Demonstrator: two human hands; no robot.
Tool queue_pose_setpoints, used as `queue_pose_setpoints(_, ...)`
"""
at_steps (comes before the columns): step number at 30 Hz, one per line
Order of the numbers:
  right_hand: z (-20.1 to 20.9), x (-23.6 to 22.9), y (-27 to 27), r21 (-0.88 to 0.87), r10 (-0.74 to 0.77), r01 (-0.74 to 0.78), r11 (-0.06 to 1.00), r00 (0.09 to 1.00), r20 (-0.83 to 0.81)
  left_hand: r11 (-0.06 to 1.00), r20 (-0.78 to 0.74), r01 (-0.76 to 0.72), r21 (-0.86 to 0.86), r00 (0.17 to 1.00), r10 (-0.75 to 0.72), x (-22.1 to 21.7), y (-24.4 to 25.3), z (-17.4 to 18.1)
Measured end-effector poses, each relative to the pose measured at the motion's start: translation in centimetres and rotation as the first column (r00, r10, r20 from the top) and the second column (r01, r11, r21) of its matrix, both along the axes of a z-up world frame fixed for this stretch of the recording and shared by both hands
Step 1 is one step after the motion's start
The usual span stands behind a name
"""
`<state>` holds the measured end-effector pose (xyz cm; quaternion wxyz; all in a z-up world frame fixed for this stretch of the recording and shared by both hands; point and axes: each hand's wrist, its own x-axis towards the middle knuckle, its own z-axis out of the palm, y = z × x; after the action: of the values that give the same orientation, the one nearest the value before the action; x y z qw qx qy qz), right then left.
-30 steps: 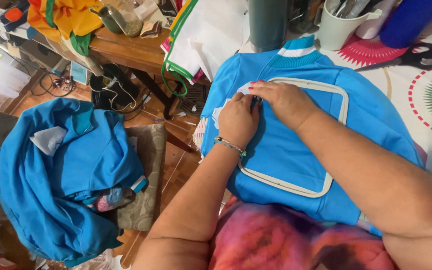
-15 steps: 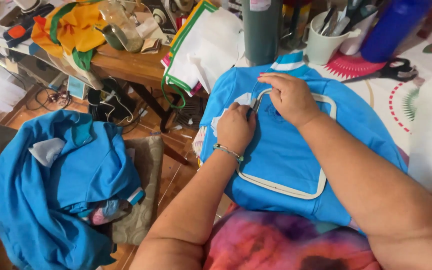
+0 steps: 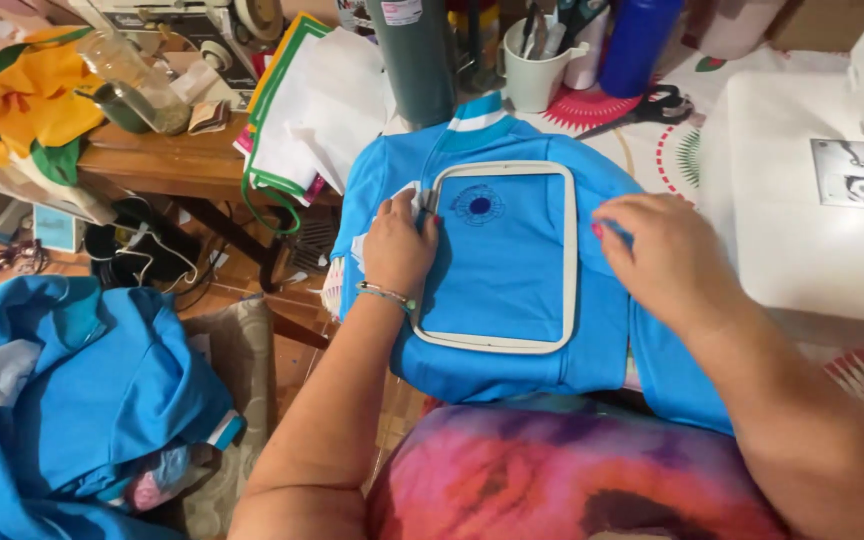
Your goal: The person smooths a blue jacket on a table, then places a white embroidery hoop over a design on the chest. They secure the hoop by snapping the clips and adjust the fabric to ensure it is taut and properly aligned.
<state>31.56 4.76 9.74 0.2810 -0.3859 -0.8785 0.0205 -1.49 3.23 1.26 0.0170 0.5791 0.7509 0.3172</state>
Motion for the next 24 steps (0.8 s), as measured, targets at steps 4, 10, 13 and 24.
queue_pose_setpoints(4,-4.1,-0.2,-0.7,0.173,-0.071,0.048,0.984,0.989,0.131,0.989,-0.476,-0.015,0.149,0.876,0.085,2.7,-0.2,3.4)
queue_pose_setpoints(10,-5.8,-0.6,-1.3,0.218,-0.173,0.130,0.967,0.966,0.194,0.732,-0.602,0.670,0.122,0.636,-0.483,8.8,4.6,2.1)
queue_pose_setpoints(13,-6.6,-0.1,-0.7,0.191,-0.173,0.134,0.972,0.963,0.206,0.737,-0.504,0.676,-0.024,0.628,-0.592,10.1,5.7,1.7)
queue_pose_setpoints(24,-3.3,-2.1,5.1,-0.358,-0.322,0.446,0.820,0.878,0.354,0.768,-0.377,0.595,-0.237,0.672,-0.637,10.1,4.3,3.4)
